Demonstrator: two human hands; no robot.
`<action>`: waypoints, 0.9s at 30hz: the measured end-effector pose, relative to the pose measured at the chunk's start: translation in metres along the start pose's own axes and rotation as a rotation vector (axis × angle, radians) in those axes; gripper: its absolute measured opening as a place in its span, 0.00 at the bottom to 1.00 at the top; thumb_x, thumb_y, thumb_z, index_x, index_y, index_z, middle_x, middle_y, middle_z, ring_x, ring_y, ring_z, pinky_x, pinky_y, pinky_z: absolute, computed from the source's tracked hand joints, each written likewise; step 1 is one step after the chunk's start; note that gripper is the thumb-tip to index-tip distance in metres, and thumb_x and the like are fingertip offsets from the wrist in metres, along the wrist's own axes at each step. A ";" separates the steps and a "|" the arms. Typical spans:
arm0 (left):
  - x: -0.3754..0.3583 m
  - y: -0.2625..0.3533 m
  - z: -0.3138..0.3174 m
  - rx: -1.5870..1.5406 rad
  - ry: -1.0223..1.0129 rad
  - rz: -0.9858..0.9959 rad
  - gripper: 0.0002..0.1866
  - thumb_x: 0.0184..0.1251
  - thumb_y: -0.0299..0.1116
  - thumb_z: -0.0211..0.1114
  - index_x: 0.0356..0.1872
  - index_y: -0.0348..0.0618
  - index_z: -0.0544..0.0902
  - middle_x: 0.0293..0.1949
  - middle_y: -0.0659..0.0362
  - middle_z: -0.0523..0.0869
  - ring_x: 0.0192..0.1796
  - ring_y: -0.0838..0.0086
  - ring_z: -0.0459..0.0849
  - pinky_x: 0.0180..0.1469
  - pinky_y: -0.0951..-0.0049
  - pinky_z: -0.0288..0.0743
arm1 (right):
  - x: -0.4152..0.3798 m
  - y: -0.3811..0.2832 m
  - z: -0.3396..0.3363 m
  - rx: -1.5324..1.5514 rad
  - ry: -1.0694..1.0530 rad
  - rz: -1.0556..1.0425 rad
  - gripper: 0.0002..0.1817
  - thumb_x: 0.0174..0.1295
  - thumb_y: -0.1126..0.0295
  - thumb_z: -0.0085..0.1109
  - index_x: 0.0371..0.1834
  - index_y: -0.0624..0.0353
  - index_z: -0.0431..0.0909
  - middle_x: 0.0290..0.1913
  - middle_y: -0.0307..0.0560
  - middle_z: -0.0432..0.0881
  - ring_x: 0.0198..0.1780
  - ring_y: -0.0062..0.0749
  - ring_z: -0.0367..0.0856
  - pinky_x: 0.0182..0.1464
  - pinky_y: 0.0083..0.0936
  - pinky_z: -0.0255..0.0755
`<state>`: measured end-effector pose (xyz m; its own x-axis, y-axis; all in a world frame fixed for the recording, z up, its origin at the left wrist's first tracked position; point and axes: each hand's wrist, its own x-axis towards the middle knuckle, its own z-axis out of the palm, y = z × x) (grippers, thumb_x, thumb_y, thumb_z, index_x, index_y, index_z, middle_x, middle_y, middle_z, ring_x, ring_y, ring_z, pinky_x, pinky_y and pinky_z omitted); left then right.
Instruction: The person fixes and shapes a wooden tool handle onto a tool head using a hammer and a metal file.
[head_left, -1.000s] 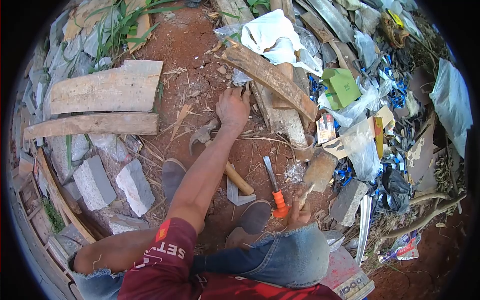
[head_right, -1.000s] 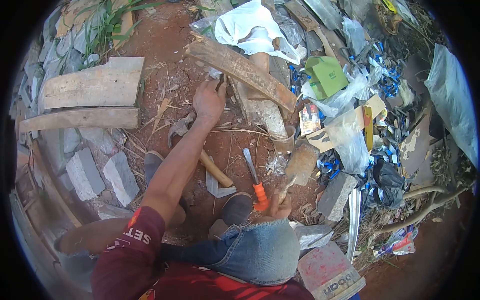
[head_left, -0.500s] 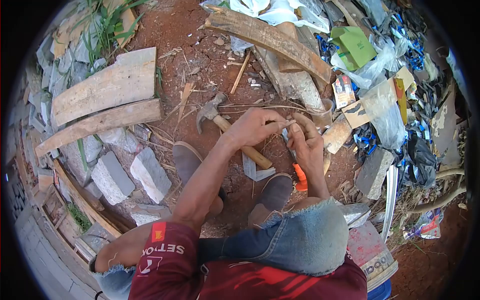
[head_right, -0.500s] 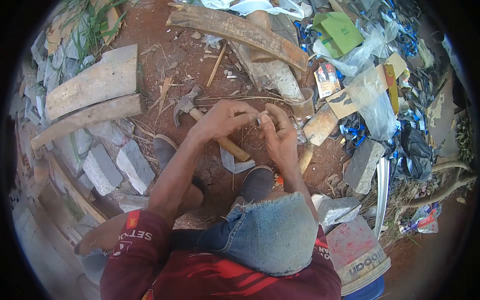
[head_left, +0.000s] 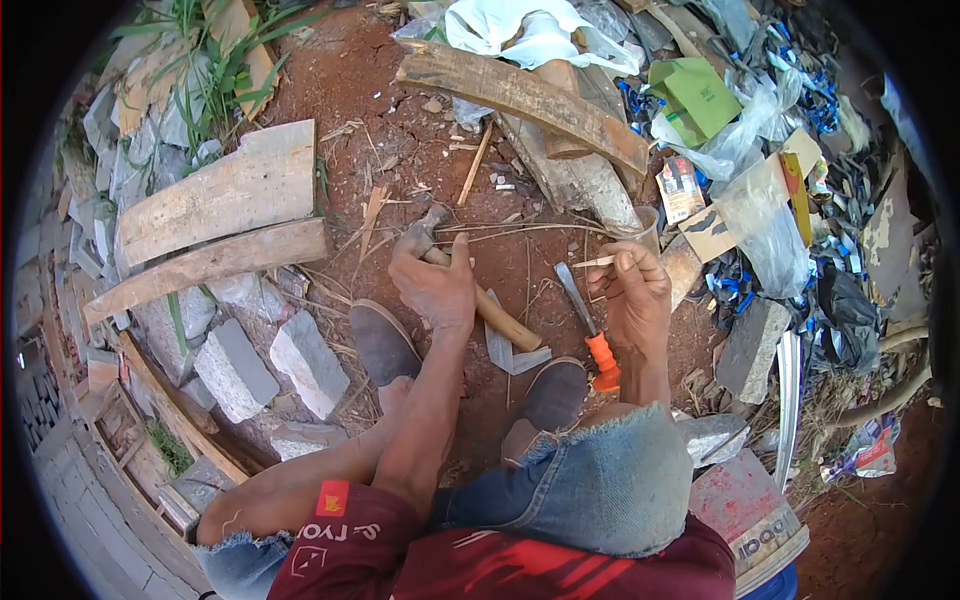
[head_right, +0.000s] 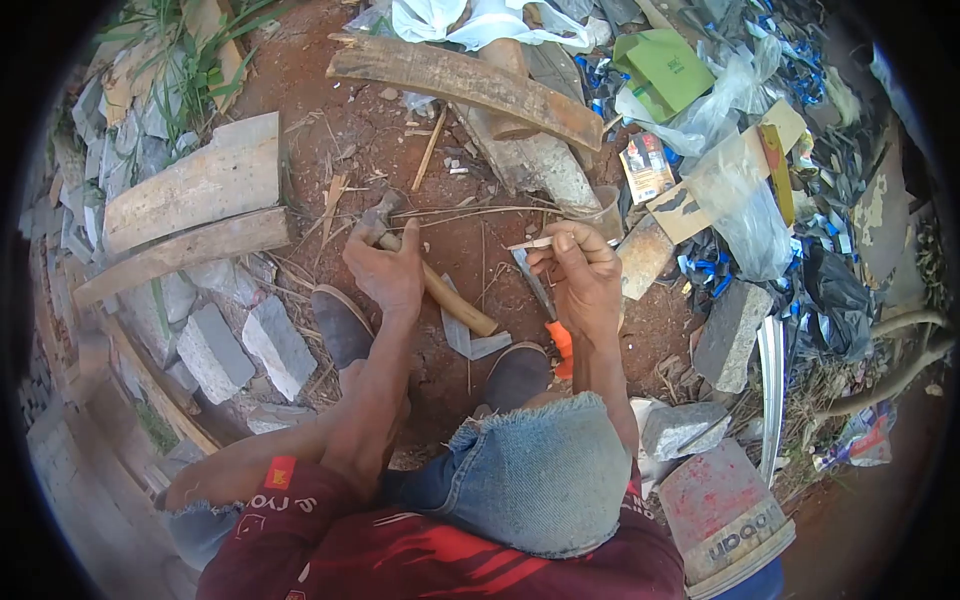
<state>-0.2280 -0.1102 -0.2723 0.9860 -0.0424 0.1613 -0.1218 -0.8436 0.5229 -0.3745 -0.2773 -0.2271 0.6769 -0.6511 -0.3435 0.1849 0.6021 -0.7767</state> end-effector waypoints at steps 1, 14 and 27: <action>0.004 -0.001 -0.001 0.043 -0.055 -0.067 0.35 0.54 0.42 0.81 0.57 0.36 0.73 0.51 0.46 0.77 0.56 0.50 0.77 0.59 0.50 0.70 | -0.002 -0.005 0.002 0.047 -0.049 -0.001 0.11 0.74 0.67 0.60 0.49 0.65 0.82 0.36 0.47 0.87 0.35 0.27 0.85 0.40 0.23 0.80; 0.011 -0.002 -0.016 -0.172 -0.185 -0.312 0.45 0.52 0.25 0.73 0.72 0.28 0.59 0.54 0.43 0.78 0.49 0.56 0.83 0.58 0.59 0.76 | -0.010 -0.004 0.013 0.039 -0.194 -0.003 0.07 0.70 0.76 0.62 0.48 0.65 0.80 0.36 0.47 0.86 0.38 0.29 0.86 0.43 0.26 0.81; -0.008 0.069 -0.048 -1.043 -0.699 -0.265 0.16 0.65 0.28 0.72 0.47 0.30 0.78 0.34 0.55 0.83 0.28 0.77 0.82 0.24 0.76 0.77 | -0.018 -0.030 0.010 -0.307 -0.051 -0.152 0.09 0.68 0.78 0.64 0.49 0.67 0.84 0.44 0.43 0.83 0.42 0.21 0.80 0.49 0.20 0.74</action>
<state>-0.2494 -0.1428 -0.1976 0.8048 -0.4768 -0.3535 0.3682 -0.0662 0.9274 -0.3856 -0.2794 -0.1923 0.6940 -0.6940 -0.1914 0.0684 0.3282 -0.9421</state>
